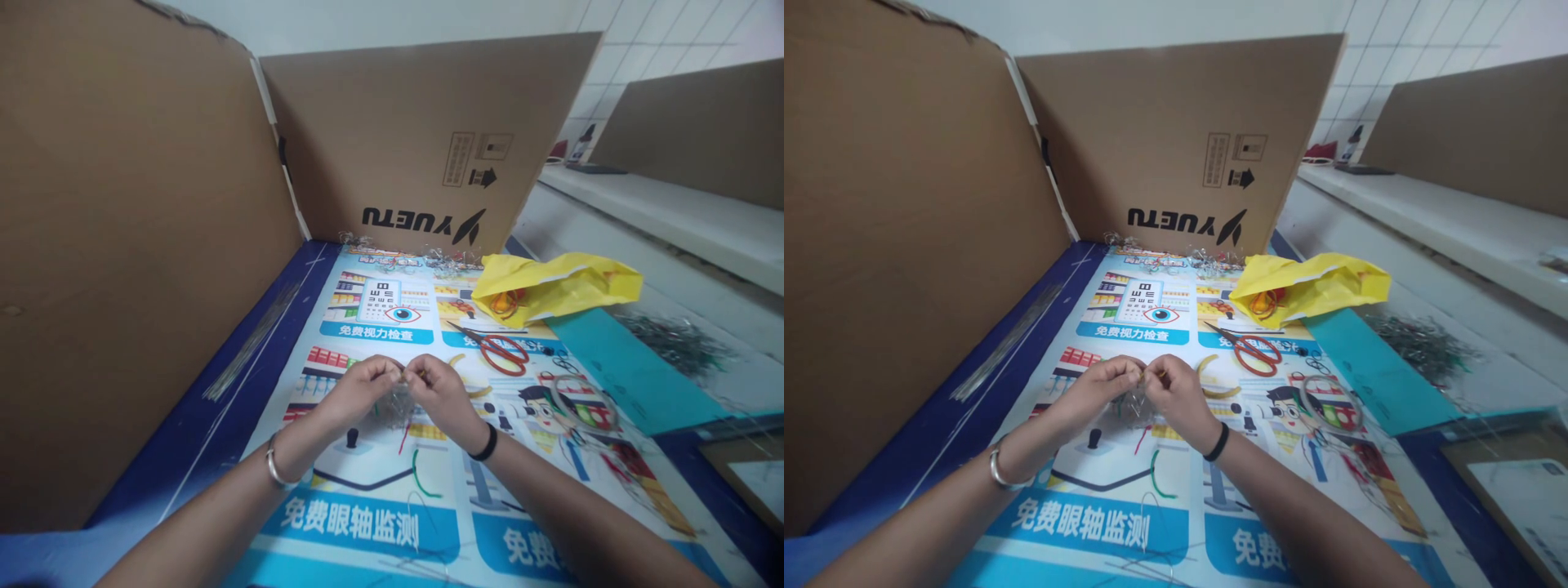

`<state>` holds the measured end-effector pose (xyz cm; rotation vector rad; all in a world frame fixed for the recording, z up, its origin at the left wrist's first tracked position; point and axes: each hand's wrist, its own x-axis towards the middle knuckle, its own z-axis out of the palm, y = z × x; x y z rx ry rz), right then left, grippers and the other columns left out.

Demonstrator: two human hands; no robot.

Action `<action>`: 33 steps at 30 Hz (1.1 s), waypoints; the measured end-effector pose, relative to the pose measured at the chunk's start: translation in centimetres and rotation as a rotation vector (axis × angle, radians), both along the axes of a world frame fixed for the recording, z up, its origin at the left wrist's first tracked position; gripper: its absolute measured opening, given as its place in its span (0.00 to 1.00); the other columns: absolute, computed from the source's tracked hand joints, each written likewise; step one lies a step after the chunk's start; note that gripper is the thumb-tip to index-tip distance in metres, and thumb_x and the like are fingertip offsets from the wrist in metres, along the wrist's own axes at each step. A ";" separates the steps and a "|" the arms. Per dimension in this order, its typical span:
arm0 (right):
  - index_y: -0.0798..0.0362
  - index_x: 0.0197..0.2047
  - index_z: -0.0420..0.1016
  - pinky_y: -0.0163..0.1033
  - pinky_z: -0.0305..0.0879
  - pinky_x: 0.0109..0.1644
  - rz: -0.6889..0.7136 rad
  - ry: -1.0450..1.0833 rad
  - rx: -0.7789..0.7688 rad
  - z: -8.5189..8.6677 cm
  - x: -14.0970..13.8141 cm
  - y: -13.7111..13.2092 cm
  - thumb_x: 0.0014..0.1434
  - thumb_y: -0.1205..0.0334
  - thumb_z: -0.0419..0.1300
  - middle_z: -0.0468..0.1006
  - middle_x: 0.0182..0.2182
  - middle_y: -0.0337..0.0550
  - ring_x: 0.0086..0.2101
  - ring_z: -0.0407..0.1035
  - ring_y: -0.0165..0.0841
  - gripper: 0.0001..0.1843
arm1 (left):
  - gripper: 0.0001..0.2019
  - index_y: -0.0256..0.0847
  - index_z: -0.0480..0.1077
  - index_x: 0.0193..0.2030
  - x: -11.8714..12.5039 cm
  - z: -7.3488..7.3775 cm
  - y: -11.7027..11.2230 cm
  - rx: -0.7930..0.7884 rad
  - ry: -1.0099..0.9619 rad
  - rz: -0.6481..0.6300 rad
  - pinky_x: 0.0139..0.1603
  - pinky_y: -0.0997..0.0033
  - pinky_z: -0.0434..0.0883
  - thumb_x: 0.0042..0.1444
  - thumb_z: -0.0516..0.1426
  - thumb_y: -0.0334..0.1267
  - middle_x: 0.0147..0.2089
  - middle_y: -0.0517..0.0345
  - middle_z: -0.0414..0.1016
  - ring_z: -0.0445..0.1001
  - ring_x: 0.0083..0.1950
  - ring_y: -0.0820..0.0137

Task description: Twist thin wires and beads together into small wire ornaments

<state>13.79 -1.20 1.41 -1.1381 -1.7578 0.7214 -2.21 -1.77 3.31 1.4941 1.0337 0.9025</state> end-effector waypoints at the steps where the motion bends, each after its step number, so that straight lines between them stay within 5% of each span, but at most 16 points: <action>1: 0.53 0.26 0.66 0.30 0.58 0.24 0.008 0.041 -0.051 -0.1 0.0 0.0 0.51 0.67 0.52 0.67 0.20 0.35 0.21 0.60 0.26 0.04 | 0.08 0.38 0.66 0.29 0.0 -0.1 0.0 -0.022 -0.021 0.003 0.37 0.70 0.66 0.54 0.55 0.41 0.34 0.56 0.70 0.68 0.35 0.72; 7: 0.54 0.26 0.66 0.30 0.59 0.25 -0.016 0.071 -0.054 -0.3 -0.3 -0.2 0.52 0.65 0.53 0.68 0.21 0.35 0.22 0.61 0.26 0.05 | 0.07 0.38 0.67 0.34 0.2 -0.5 0.0 -0.003 0.031 0.041 0.33 0.73 0.65 0.49 0.58 0.37 0.30 0.60 0.69 0.67 0.32 0.73; 13: 0.53 0.26 0.66 0.31 0.60 0.27 -0.021 -0.017 0.053 0.1 -0.6 -0.7 0.51 0.68 0.53 0.69 0.22 0.37 0.24 0.64 0.28 0.04 | 0.04 0.40 0.72 0.28 0.2 -0.7 0.0 0.250 0.164 0.085 0.45 0.68 0.67 0.50 0.57 0.33 0.34 0.58 0.74 0.71 0.39 0.70; 27: 0.53 0.25 0.70 0.32 0.60 0.29 -0.014 -0.104 0.074 -0.2 0.8 0.4 0.53 0.65 0.60 0.70 0.23 0.36 0.25 0.64 0.27 0.06 | 0.05 0.42 0.73 0.29 -0.7 -0.8 0.5 0.543 0.264 0.235 0.47 0.64 0.66 0.48 0.58 0.29 0.34 0.58 0.75 0.70 0.42 0.68; 33: 0.53 0.25 0.68 0.30 0.59 0.27 0.075 -0.069 -0.063 -0.7 0.7 0.7 0.54 0.65 0.59 0.69 0.21 0.34 0.23 0.63 0.26 0.07 | 0.01 0.37 0.70 0.29 -0.6 -0.8 0.4 0.188 -0.065 0.124 0.35 0.72 0.67 0.49 0.58 0.32 0.34 0.56 0.74 0.71 0.34 0.72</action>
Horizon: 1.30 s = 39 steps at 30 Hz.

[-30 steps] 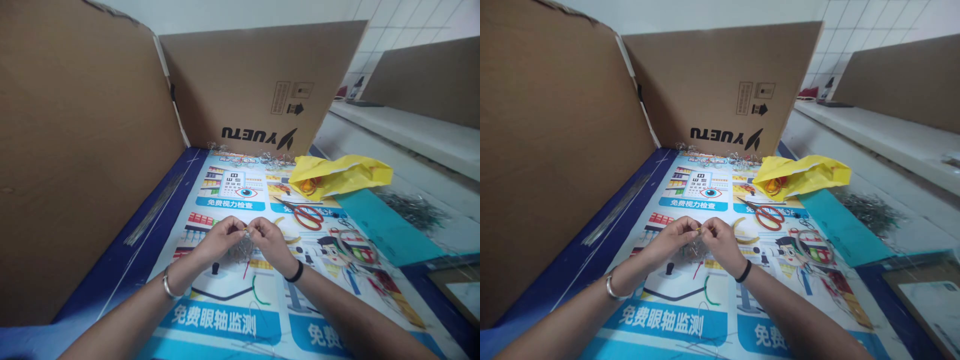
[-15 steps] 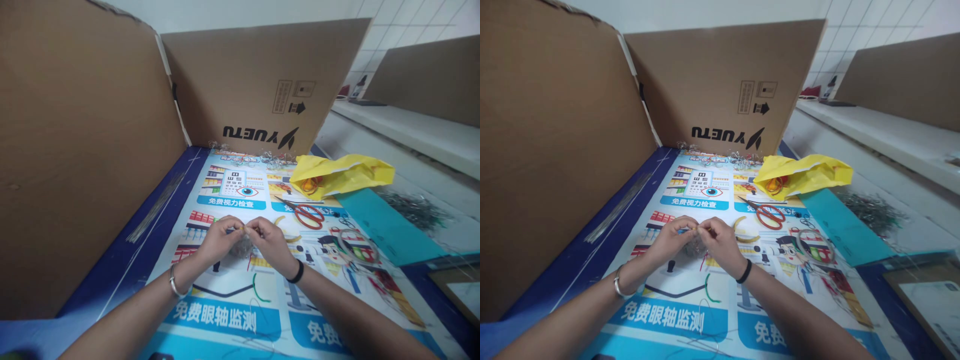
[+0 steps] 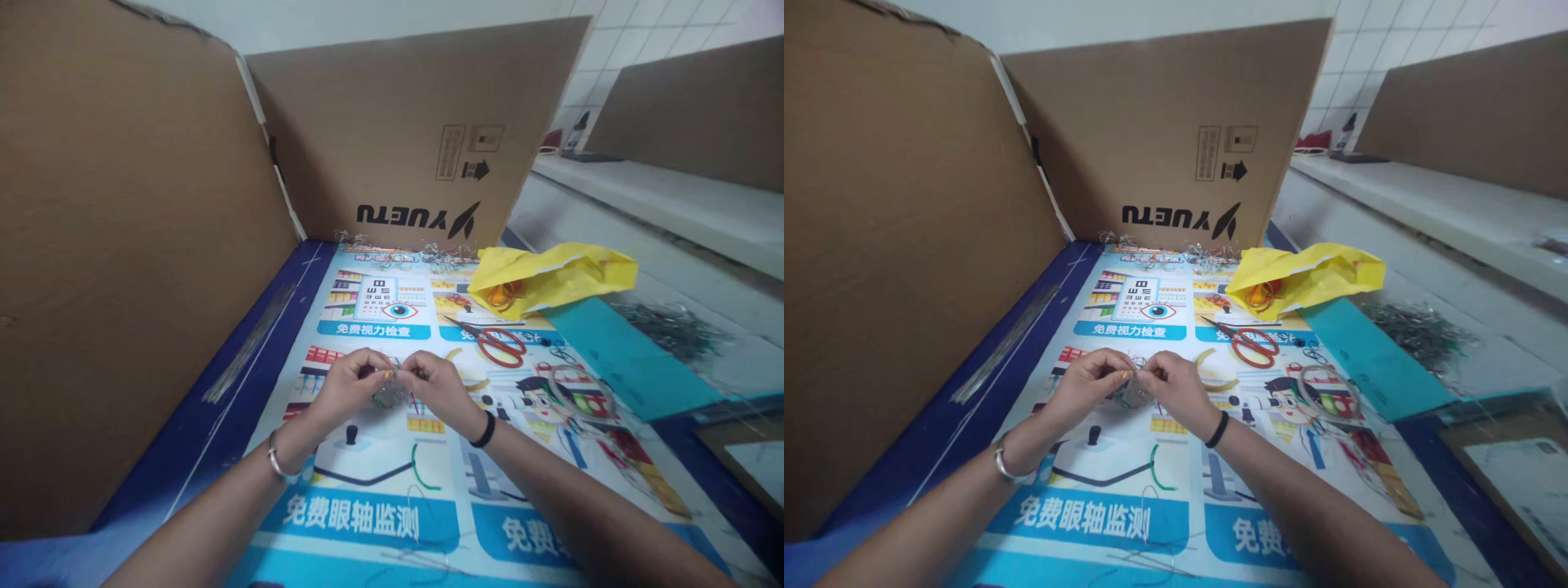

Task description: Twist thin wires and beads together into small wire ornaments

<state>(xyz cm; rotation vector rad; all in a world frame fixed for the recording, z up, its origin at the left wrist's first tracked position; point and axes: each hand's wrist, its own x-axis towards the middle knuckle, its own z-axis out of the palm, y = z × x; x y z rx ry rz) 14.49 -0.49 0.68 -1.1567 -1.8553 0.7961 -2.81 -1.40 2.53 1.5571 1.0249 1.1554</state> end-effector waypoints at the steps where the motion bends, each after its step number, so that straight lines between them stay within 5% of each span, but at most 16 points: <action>1: 0.53 0.25 0.68 0.30 0.59 0.27 0.015 0.007 -0.014 -0.1 0.0 0.1 0.54 0.65 0.58 0.69 0.21 0.35 0.24 0.63 0.26 0.07 | 0.03 0.37 0.69 0.29 0.0 0.0 0.0 -0.070 -0.060 -0.036 0.33 0.73 0.66 0.50 0.59 0.33 0.34 0.56 0.74 0.71 0.33 0.73; 12: 0.52 0.28 0.70 0.33 0.60 0.31 0.073 -0.055 0.188 1.3 0.3 0.0 0.54 0.70 0.57 0.70 0.25 0.37 0.27 0.65 0.28 0.05 | 0.09 0.37 0.65 0.31 -0.8 0.4 0.5 -0.355 -0.224 -0.188 0.19 0.79 0.47 0.52 0.59 0.40 0.29 0.61 0.71 0.51 0.18 0.84; 17: 0.53 0.24 0.66 0.32 0.58 0.28 0.084 -0.096 0.255 1.7 0.3 -0.2 0.54 0.67 0.59 0.67 0.22 0.36 0.24 0.62 0.26 0.08 | 0.07 0.37 0.68 0.30 -0.5 0.6 0.3 -0.378 -0.143 -0.124 0.20 0.78 0.48 0.51 0.60 0.39 0.17 0.69 0.57 0.53 0.18 0.82; 27: 0.53 0.27 0.68 0.32 0.61 0.29 0.131 -0.140 0.358 2.3 0.7 -0.1 0.55 0.70 0.56 0.70 0.25 0.39 0.27 0.65 0.28 0.06 | 0.10 0.38 0.63 0.28 -0.5 1.3 0.0 -0.399 -0.187 -0.131 0.17 0.80 0.49 0.47 0.62 0.39 0.19 0.69 0.59 0.53 0.16 0.83; 39: 0.54 0.31 0.68 0.36 0.64 0.33 0.168 -0.305 0.624 2.7 0.5 -0.9 0.59 0.69 0.51 0.73 0.28 0.44 0.31 0.67 0.31 0.07 | 0.03 0.37 0.69 0.28 -0.5 2.7 -0.4 -0.198 0.288 -0.126 0.25 0.77 0.61 0.49 0.55 0.32 0.21 0.65 0.66 0.63 0.22 0.78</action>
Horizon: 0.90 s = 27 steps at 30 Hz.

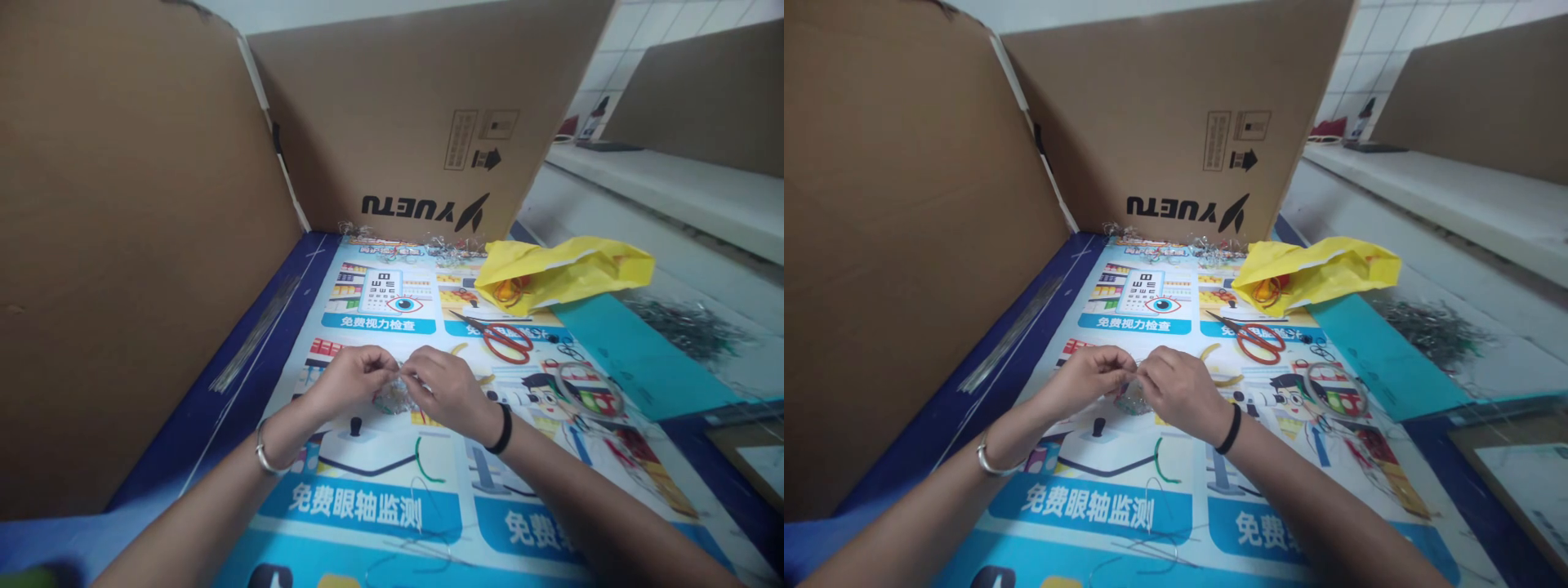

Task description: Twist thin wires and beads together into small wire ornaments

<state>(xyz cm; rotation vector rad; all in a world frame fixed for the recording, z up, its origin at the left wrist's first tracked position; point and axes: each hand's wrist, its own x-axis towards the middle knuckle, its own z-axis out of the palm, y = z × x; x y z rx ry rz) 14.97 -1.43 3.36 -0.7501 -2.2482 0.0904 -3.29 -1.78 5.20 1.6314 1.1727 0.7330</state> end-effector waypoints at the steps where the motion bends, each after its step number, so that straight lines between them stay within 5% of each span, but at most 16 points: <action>1: 0.54 0.31 0.68 0.36 0.64 0.34 -0.005 -0.007 0.004 0.0 -0.1 -0.1 0.59 0.69 0.51 0.73 0.28 0.44 0.31 0.67 0.32 0.07 | 0.04 0.38 0.70 0.28 0.0 0.1 -0.1 0.047 0.055 -0.007 0.27 0.77 0.61 0.49 0.54 0.30 0.22 0.65 0.67 0.64 0.24 0.77; 6: 0.54 0.30 0.68 0.36 0.65 0.35 -0.007 0.017 -0.028 0.0 -0.5 -0.6 0.60 0.68 0.51 0.73 0.28 0.44 0.32 0.67 0.32 0.08 | 0.07 0.39 0.70 0.27 0.0 0.3 -0.4 0.259 0.203 -0.035 0.30 0.76 0.62 0.47 0.53 0.27 0.25 0.63 0.71 0.67 0.29 0.75; 14: 0.53 0.36 0.69 0.36 0.66 0.32 -0.028 0.209 -0.201 -0.7 -0.2 -0.1 0.56 0.66 0.55 0.73 0.30 0.44 0.30 0.67 0.31 0.04 | 0.05 0.37 0.63 0.29 -0.4 -0.7 0.6 -0.066 -0.236 -0.067 0.26 0.76 0.64 0.51 0.56 0.35 0.22 0.65 0.64 0.64 0.24 0.77; 27: 0.53 0.29 0.68 0.37 0.64 0.33 -0.043 0.148 -0.029 -0.7 -0.7 -0.3 0.55 0.72 0.52 0.72 0.26 0.43 0.30 0.67 0.32 0.07 | 0.06 0.35 0.66 0.28 -0.2 -0.9 0.5 -0.086 -0.251 -0.034 0.27 0.76 0.63 0.48 0.59 0.33 0.23 0.63 0.67 0.66 0.25 0.77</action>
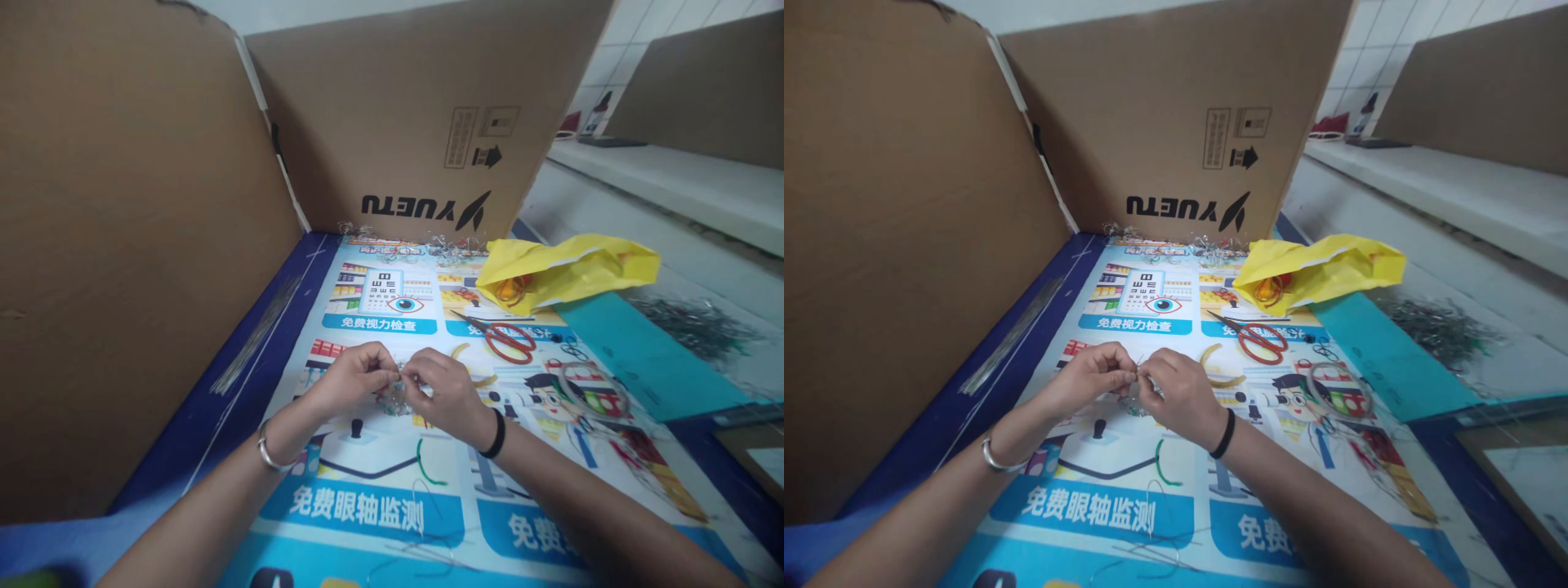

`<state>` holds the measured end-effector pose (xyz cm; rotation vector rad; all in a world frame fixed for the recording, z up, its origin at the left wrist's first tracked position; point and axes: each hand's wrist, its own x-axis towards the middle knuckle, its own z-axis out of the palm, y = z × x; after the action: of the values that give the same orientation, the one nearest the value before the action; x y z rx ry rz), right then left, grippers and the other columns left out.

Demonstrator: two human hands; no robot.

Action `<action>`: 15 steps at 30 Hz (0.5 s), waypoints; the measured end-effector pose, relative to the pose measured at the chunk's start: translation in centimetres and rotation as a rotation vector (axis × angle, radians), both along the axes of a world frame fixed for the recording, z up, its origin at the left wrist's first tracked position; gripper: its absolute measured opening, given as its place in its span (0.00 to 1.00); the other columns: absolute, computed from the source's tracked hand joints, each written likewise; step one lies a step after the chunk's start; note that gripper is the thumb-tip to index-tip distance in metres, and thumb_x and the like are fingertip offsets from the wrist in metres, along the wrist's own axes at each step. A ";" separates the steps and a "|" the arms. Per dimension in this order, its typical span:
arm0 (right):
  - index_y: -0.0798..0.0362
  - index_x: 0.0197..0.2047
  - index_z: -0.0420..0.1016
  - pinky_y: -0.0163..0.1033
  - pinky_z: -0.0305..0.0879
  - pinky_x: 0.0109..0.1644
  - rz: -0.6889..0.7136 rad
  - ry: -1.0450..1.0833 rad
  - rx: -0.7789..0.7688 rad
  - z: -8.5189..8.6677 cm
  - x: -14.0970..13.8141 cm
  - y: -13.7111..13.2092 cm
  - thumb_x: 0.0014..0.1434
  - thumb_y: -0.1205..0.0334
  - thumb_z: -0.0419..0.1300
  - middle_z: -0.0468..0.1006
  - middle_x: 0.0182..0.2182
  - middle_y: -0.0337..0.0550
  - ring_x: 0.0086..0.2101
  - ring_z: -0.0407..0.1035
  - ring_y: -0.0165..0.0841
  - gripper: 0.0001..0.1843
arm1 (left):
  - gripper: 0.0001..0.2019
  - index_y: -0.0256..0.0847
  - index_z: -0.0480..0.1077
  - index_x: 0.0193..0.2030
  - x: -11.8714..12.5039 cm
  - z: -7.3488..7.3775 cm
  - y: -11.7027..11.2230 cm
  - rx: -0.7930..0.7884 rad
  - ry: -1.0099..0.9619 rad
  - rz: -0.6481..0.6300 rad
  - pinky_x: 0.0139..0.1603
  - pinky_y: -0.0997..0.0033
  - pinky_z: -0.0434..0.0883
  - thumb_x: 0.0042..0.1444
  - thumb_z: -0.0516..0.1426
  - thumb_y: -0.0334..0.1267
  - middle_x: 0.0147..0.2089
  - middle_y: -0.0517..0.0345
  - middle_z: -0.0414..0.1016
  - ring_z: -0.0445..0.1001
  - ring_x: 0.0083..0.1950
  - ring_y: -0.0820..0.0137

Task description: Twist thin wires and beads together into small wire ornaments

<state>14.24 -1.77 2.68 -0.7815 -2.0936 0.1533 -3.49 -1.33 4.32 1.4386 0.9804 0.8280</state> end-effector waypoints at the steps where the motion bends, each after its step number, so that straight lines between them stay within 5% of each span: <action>1: 0.53 0.30 0.68 0.37 0.64 0.34 -0.015 -0.009 0.027 0.0 0.0 -0.1 0.55 0.72 0.52 0.72 0.26 0.43 0.30 0.67 0.32 0.07 | 0.06 0.35 0.66 0.28 0.0 -0.1 0.0 -0.043 -0.035 0.012 0.26 0.76 0.63 0.47 0.60 0.33 0.22 0.63 0.68 0.65 0.24 0.78; 8: 0.53 0.29 0.69 0.41 0.61 0.33 -0.059 -0.241 0.230 -1.0 0.4 -0.2 0.56 0.68 0.53 0.72 0.25 0.45 0.29 0.65 0.35 0.06 | 0.07 0.35 0.66 0.25 0.2 -0.3 -0.2 -0.194 -0.153 0.055 0.26 0.76 0.63 0.43 0.61 0.31 0.20 0.64 0.68 0.65 0.22 0.78; 11: 0.52 0.28 0.69 0.41 0.62 0.33 -0.034 -0.213 0.211 -1.1 0.4 -0.1 0.57 0.68 0.53 0.73 0.25 0.45 0.29 0.66 0.35 0.07 | 0.05 0.36 0.67 0.25 0.2 -0.3 -0.2 -0.074 -0.064 0.089 0.30 0.75 0.64 0.42 0.60 0.28 0.25 0.61 0.71 0.68 0.27 0.77; 15: 0.52 0.32 0.70 0.40 0.66 0.37 0.008 0.048 -0.012 -0.6 0.3 0.1 0.57 0.69 0.53 0.74 0.29 0.44 0.33 0.68 0.33 0.06 | 0.03 0.37 0.68 0.27 0.1 -0.3 -0.2 0.193 0.087 0.093 0.36 0.73 0.66 0.45 0.57 0.27 0.29 0.59 0.73 0.70 0.32 0.74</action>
<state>14.53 -1.62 2.06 -0.7689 -2.0529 0.1872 -3.41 -1.51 4.03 1.6145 1.0629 0.9551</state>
